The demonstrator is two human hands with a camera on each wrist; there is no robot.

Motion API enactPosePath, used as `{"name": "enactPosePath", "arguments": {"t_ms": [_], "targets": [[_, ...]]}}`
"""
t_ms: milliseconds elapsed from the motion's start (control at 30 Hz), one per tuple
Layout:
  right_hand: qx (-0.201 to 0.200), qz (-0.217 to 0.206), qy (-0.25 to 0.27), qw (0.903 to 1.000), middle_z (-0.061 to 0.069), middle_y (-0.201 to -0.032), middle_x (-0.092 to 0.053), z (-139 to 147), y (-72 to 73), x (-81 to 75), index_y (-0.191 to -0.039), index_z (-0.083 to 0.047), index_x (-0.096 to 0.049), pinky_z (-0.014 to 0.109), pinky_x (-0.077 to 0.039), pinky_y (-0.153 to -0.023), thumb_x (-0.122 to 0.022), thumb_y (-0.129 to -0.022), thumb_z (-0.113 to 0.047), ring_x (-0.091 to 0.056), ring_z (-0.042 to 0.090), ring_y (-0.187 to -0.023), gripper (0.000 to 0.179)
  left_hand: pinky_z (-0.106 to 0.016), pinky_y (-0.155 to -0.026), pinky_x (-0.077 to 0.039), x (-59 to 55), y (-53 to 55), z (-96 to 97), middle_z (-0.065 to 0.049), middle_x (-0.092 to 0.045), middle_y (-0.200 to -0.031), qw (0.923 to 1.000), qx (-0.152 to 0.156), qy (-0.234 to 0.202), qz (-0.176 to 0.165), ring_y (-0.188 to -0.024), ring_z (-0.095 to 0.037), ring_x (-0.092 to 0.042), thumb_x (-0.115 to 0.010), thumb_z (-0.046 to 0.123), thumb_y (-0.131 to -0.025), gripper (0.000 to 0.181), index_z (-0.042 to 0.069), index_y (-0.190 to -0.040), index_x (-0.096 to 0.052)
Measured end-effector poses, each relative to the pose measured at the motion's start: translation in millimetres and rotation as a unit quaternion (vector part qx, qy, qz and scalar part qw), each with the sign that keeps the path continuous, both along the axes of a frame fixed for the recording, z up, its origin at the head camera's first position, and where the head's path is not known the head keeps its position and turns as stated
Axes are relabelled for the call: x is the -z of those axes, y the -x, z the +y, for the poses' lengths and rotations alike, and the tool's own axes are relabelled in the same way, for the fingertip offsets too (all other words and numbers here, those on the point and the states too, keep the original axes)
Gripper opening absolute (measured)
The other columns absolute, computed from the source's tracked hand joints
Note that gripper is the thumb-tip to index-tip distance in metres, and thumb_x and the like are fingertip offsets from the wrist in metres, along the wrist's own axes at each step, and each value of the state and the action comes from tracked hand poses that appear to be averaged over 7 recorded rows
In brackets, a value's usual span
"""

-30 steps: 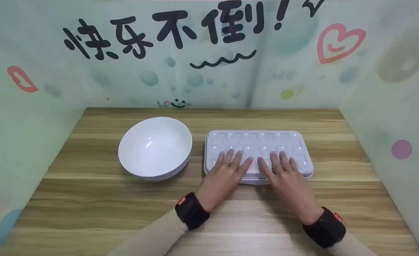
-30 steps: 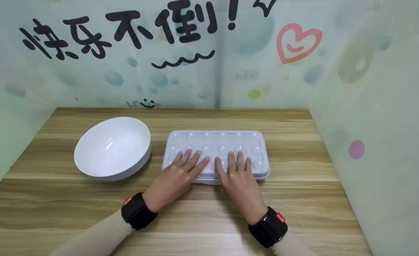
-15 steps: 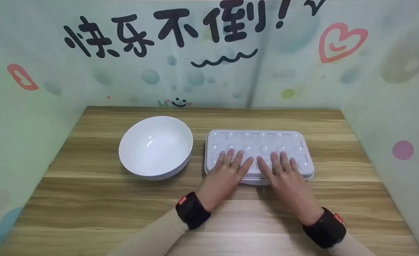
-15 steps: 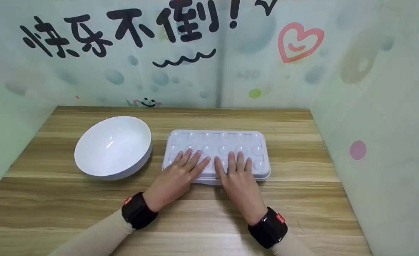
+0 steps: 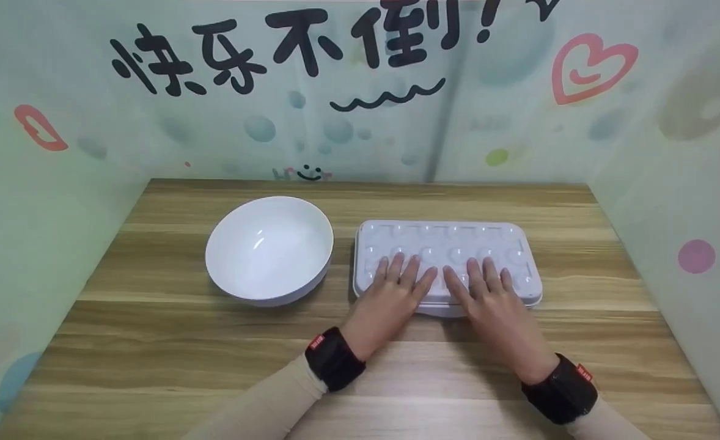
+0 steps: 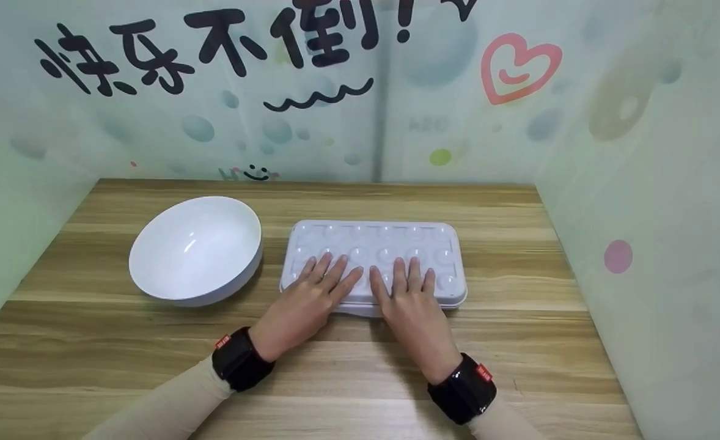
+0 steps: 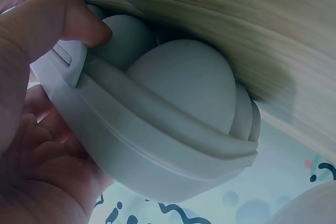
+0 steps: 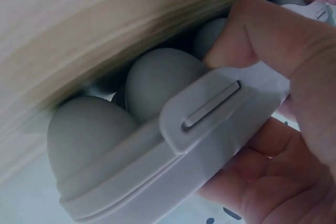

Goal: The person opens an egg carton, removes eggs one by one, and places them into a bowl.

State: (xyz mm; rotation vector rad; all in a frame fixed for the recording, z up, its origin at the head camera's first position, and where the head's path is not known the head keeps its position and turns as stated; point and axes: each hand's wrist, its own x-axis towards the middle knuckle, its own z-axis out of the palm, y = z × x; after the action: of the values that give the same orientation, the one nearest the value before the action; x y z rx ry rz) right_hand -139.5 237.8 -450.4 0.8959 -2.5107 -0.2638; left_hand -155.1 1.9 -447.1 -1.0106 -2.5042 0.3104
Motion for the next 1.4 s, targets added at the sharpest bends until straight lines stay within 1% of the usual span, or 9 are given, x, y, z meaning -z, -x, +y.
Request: {"name": "enactPosePath", "arguments": {"t_ms": [133, 233, 300, 500, 700, 933, 1167, 1267, 1400], "targets": [[-0.005, -0.028, 0.027, 0.9992, 0.039, -0.139, -0.058, 2, -0.3, -4.2, -0.151, -0.003, -0.056, 0.069, -0.054, -0.096, -0.077, -0.079, -0.006, -0.059, 0.060, -0.125, 0.074, -0.057, -0.117, -0.044, -7.0, 0.5, -0.4, -0.023, -0.049, -0.159, 0.9963, 0.005, -0.022, -0.083, -0.144, -0.045, -0.050, -0.076, 0.026, -0.090, 0.079, 0.009, -0.161, -0.044], [-0.001, -0.048, 0.035, 0.9982, 0.038, -0.141, -0.058, 4, -1.9, -7.0, -0.152, -0.005, -0.056, 0.069, -0.054, -0.097, -0.078, -0.079, -0.007, -0.058, 0.061, -0.126, 0.076, -0.057, -0.117, -0.044, -11.0, 1.4, -0.8, -0.023, -0.049, -0.160, 0.9938, 0.012, -0.027, -0.107, -0.145, -0.045, -0.049, -0.076, 0.025, -0.090, 0.080, 0.009, -0.161, -0.043], [0.002, -0.057, 0.038, 0.9977, 0.037, -0.141, -0.058, 5, -2.8, -8.5, -0.152, -0.006, -0.057, 0.069, -0.054, -0.096, -0.080, -0.079, -0.008, -0.058, 0.061, -0.126, 0.076, -0.056, -0.117, -0.044, -12.4, 1.8, -2.0, -0.023, -0.050, -0.159, 0.9928, 0.018, -0.028, -0.115, -0.145, -0.045, -0.049, -0.075, 0.025, -0.090, 0.079, 0.010, -0.161, -0.043], [-0.003, -0.088, 0.054, 0.9947, 0.034, -0.141, -0.060, 6, -3.4, -16.3, -0.151, -0.009, -0.059, 0.066, -0.054, -0.099, -0.090, -0.074, -0.011, -0.059, 0.059, -0.127, 0.083, -0.054, -0.119, -0.043, -16.6, 2.4, -10.5, -0.021, -0.049, -0.160, 0.9904, 0.030, -0.035, -0.130, -0.147, -0.043, -0.048, -0.076, 0.027, -0.091, 0.080, 0.012, -0.162, -0.043], [-0.011, -0.122, 0.083, 0.9889, 0.033, -0.141, -0.061, 9, -3.0, -22.5, -0.149, -0.010, -0.062, 0.064, -0.054, -0.100, -0.094, -0.071, -0.009, -0.059, 0.060, -0.127, 0.084, -0.053, -0.118, -0.044, -20.9, 3.0, -16.0, -0.020, -0.050, -0.160, 0.9866, 0.045, -0.043, -0.151, -0.146, -0.042, -0.050, -0.075, 0.026, -0.093, 0.076, 0.012, -0.161, -0.045], [-0.012, -0.135, 0.119, 0.9836, 0.030, -0.141, -0.063, 12, -4.0, -26.4, -0.147, -0.012, -0.063, 0.064, -0.056, -0.096, -0.098, -0.069, -0.008, -0.060, 0.057, -0.128, 0.086, -0.050, -0.121, -0.041, -26.2, 5.4, -21.0, -0.019, -0.052, -0.159, 0.9826, 0.060, -0.063, -0.165, -0.147, -0.040, -0.049, -0.072, 0.024, -0.092, 0.073, 0.012, -0.160, -0.047], [-0.018, -0.131, 0.138, 0.9816, 0.026, -0.138, -0.067, 14, -4.4, -34.7, -0.144, -0.011, -0.066, 0.062, -0.056, -0.098, -0.100, -0.067, -0.007, -0.064, 0.052, -0.126, 0.085, -0.047, -0.123, -0.038, -32.2, 8.0, -27.0, -0.017, -0.052, -0.159, 0.9786, 0.077, -0.088, -0.169, -0.147, -0.039, -0.049, -0.070, 0.026, -0.094, 0.071, 0.012, -0.160, -0.048], [-0.032, -0.114, 0.142, 0.9828, 0.024, -0.134, -0.070, 14, -3.8, -38.4, -0.141, -0.008, -0.067, 0.059, -0.057, -0.098, -0.098, -0.065, -0.004, -0.067, 0.048, -0.122, 0.082, -0.046, -0.123, -0.038, -34.3, 9.3, -29.7, -0.015, -0.054, -0.158, 0.9782, 0.079, -0.095, -0.167, -0.146, -0.037, -0.051, -0.070, 0.029, -0.095, 0.070, 0.013, -0.160, -0.049], [-0.057, -0.085, 0.153, 0.9829, 0.023, -0.128, -0.073, 15, -1.3, -41.0, -0.136, -0.006, -0.070, 0.056, -0.058, -0.097, -0.096, -0.064, 0.001, -0.070, 0.045, -0.117, 0.077, -0.044, -0.121, -0.042, -36.4, 10.3, -33.3, -0.014, -0.059, -0.153, 0.9782, 0.086, -0.115, -0.150, -0.143, -0.036, -0.055, -0.071, 0.031, -0.094, 0.068, 0.014, -0.157, -0.053]]}}
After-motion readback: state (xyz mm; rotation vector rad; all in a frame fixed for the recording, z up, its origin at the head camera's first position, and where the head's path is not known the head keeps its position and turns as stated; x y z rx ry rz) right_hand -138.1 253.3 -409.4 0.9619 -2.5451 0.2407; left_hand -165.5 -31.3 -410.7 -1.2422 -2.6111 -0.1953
